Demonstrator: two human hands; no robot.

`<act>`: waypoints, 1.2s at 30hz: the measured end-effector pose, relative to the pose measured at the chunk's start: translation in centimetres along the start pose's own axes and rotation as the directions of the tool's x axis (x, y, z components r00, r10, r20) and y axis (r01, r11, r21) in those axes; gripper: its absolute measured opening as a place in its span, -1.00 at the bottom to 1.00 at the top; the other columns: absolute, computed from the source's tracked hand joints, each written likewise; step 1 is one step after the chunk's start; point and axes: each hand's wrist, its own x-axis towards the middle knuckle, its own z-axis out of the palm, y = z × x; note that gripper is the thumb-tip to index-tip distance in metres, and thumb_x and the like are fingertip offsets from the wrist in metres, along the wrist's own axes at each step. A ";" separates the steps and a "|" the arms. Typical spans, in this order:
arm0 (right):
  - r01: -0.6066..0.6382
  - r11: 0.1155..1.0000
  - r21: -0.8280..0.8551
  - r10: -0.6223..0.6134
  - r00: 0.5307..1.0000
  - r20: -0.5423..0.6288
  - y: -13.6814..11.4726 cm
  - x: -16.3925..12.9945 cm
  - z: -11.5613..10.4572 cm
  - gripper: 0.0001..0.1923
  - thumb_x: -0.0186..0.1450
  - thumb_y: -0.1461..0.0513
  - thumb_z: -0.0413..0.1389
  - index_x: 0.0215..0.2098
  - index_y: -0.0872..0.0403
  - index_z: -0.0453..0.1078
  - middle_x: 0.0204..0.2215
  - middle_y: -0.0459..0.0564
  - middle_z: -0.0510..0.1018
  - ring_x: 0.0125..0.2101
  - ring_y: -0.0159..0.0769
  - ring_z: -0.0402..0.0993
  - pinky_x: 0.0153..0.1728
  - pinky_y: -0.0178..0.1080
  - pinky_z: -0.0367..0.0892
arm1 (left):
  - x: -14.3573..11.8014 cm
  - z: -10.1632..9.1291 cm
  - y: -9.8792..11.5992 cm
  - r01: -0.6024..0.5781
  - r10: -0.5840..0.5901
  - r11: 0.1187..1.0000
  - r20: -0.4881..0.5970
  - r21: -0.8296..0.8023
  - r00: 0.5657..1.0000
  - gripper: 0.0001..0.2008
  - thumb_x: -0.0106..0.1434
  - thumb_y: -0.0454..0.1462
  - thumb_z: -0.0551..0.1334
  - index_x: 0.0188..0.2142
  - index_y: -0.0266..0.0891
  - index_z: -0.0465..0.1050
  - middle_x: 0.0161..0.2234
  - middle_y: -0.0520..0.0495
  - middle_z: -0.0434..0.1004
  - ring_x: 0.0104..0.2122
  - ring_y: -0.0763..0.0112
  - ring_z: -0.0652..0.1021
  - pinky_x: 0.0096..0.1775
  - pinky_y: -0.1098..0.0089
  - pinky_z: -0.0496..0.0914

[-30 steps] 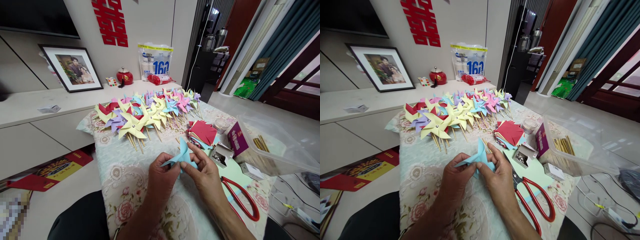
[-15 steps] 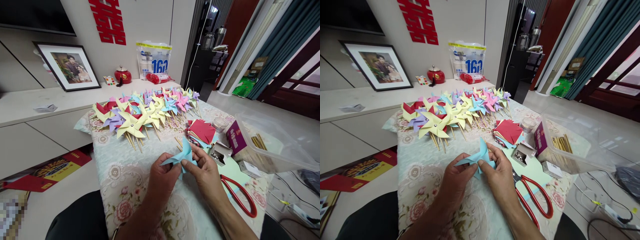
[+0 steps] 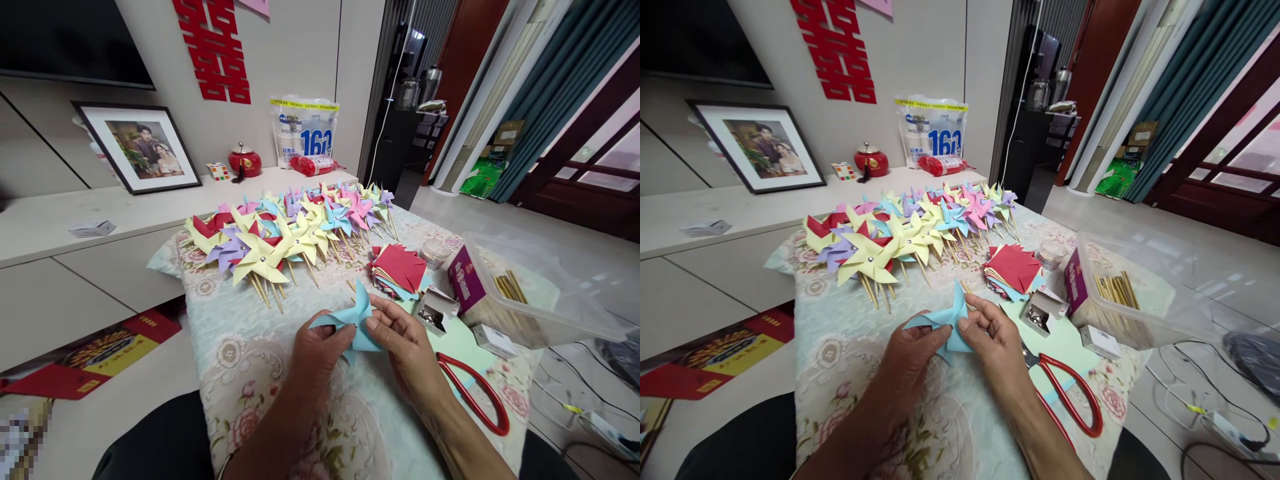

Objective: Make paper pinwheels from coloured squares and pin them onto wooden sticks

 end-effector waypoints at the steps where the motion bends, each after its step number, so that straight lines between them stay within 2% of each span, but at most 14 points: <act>1: 0.000 1.000 0.018 0.000 1.000 0.005 0.0 0.0 0.0 -0.53 0.19 0.05 0.32 0.01 0.06 0.48 -0.34 -0.05 0.63 -0.36 -0.25 0.51 -0.29 -0.23 0.34 | 0.1 -0.1 0.0 0.012 -0.012 1.000 0.017 -0.011 1.000 -0.79 -0.03 -0.26 0.44 -0.39 -0.29 0.55 -0.58 0.05 0.44 -0.52 0.41 0.44 -0.39 0.39 0.36; 5: -0.002 1.000 0.031 0.000 0.997 0.071 0.2 0.1 -0.2 -0.54 0.22 0.06 0.30 0.04 0.05 0.46 -0.30 -0.03 0.64 -0.31 -0.23 0.52 -0.23 -0.22 0.34 | 0.6 -0.4 -0.3 0.033 -0.033 0.999 0.054 -0.007 0.998 -0.78 -0.05 -0.24 0.45 -0.41 -0.27 0.52 -0.59 0.08 0.42 -0.51 0.41 0.44 -0.40 0.43 0.32; 8: -0.010 1.000 -0.025 0.012 0.997 0.080 0.4 0.3 -0.3 -0.47 0.15 0.14 0.35 0.06 0.06 0.44 -0.28 -0.02 0.65 -0.29 -0.24 0.52 -0.25 -0.25 0.33 | 0.9 -0.5 -0.6 0.034 -0.035 0.999 0.070 0.024 0.997 -0.75 -0.09 -0.23 0.47 -0.45 -0.26 0.48 -0.62 0.11 0.40 -0.52 0.42 0.43 -0.43 0.44 0.30; 12: 0.001 0.996 -0.092 0.005 0.998 0.063 0.7 0.7 -0.3 -0.47 0.10 0.19 0.31 0.04 0.09 0.43 -0.33 -0.05 0.64 -0.39 -0.28 0.48 -0.36 -0.28 0.29 | 1.1 -0.6 -1.0 -0.003 -0.001 0.999 0.072 0.049 0.997 -0.73 -0.10 -0.23 0.47 -0.49 -0.25 0.42 -0.59 0.10 0.45 -0.54 0.47 0.39 -0.45 0.47 0.26; 16: 0.064 0.977 -0.203 -0.061 0.998 0.018 0.8 0.9 -0.4 -0.49 0.11 0.19 0.27 0.03 0.12 0.43 -0.46 -0.11 0.57 -0.45 -0.29 0.44 -0.40 -0.28 0.28 | 1.0 -0.7 -1.3 -0.022 0.017 0.997 0.076 0.074 0.997 -0.73 -0.09 -0.23 0.48 -0.44 -0.29 0.47 -0.56 0.07 0.48 -0.52 0.47 0.41 -0.43 0.47 0.28; 20: 0.140 0.948 -0.286 -0.168 0.983 -0.075 0.6 0.8 -0.7 -0.44 0.13 0.06 0.29 0.04 0.15 0.45 -0.41 -0.06 0.58 -0.43 -0.25 0.44 -0.37 -0.23 0.32 | 1.1 -0.5 -0.9 0.000 0.005 0.998 0.077 -0.057 0.997 -0.73 -0.06 -0.24 0.48 -0.37 -0.30 0.52 -0.52 0.03 0.54 -0.49 0.44 0.46 -0.40 0.45 0.34; 23: 0.169 0.975 -0.147 -0.190 0.972 -0.138 0.6 0.9 -1.1 -0.39 0.11 -0.03 0.32 0.03 0.11 0.48 -0.30 0.00 0.61 -0.30 -0.16 0.51 -0.24 -0.17 0.39 | 1.3 0.6 -0.6 0.010 -0.004 0.979 0.027 -0.203 1.000 -0.71 -0.06 -0.24 0.48 -0.32 -0.26 0.54 -0.46 0.01 0.59 -0.44 0.39 0.51 -0.37 0.42 0.39; 25: 0.181 0.983 -0.002 -0.179 0.969 -0.168 0.6 1.0 -1.3 -0.37 0.09 -0.05 0.35 0.05 0.08 0.47 -0.22 0.03 0.63 -0.17 -0.10 0.54 -0.10 -0.11 0.40 | 1.5 1.5 -0.6 0.014 -0.023 0.948 -0.025 -0.317 0.999 -0.69 -0.11 -0.27 0.50 -0.33 -0.22 0.55 -0.42 0.02 0.62 -0.43 0.38 0.54 -0.38 0.42 0.40; 27: 0.188 0.979 0.082 -0.169 0.966 -0.197 0.6 1.1 -1.5 -0.36 0.09 -0.04 0.36 0.07 0.06 0.46 -0.15 0.04 0.63 -0.12 -0.10 0.54 -0.04 -0.09 0.39 | 1.6 2.2 -0.9 0.003 -0.023 0.924 -0.048 -0.382 0.999 -0.69 -0.13 -0.28 0.51 -0.34 -0.20 0.56 -0.39 0.01 0.65 -0.40 0.35 0.57 -0.37 0.42 0.42; 30: 0.186 0.979 0.085 -0.164 0.962 -0.220 0.6 1.1 -1.6 -0.38 0.11 -0.04 0.35 0.06 0.06 0.47 -0.15 0.05 0.64 -0.15 -0.12 0.55 -0.08 -0.11 0.41 | 1.5 2.4 -1.3 -0.016 0.000 0.919 -0.039 -0.394 0.999 -0.74 -0.11 -0.29 0.50 -0.38 -0.19 0.56 -0.36 -0.01 0.66 -0.37 0.32 0.59 -0.36 0.41 0.44; 33: 0.173 0.983 0.054 -0.157 0.962 -0.223 0.4 1.0 -1.3 -0.41 0.10 -0.07 0.35 0.00 0.06 0.52 -0.21 0.05 0.65 -0.16 -0.10 0.55 -0.10 -0.10 0.42 | 1.5 1.7 -1.3 -0.024 0.011 0.927 -0.036 -0.375 0.999 -0.76 -0.11 -0.30 0.50 -0.41 -0.21 0.56 -0.38 -0.02 0.66 -0.39 0.33 0.58 -0.36 0.40 0.45; 36: 0.171 0.985 0.000 -0.166 0.955 -0.247 -0.1 1.0 -1.5 -0.44 0.09 -0.09 0.34 -0.06 0.05 0.55 -0.21 0.06 0.65 -0.20 -0.11 0.54 -0.14 -0.12 0.42 | 1.9 0.9 -0.9 -0.048 0.020 0.923 -0.077 -0.382 0.997 -0.72 -0.15 -0.30 0.51 -0.39 -0.22 0.55 -0.39 0.01 0.65 -0.37 0.32 0.59 -0.31 0.37 0.47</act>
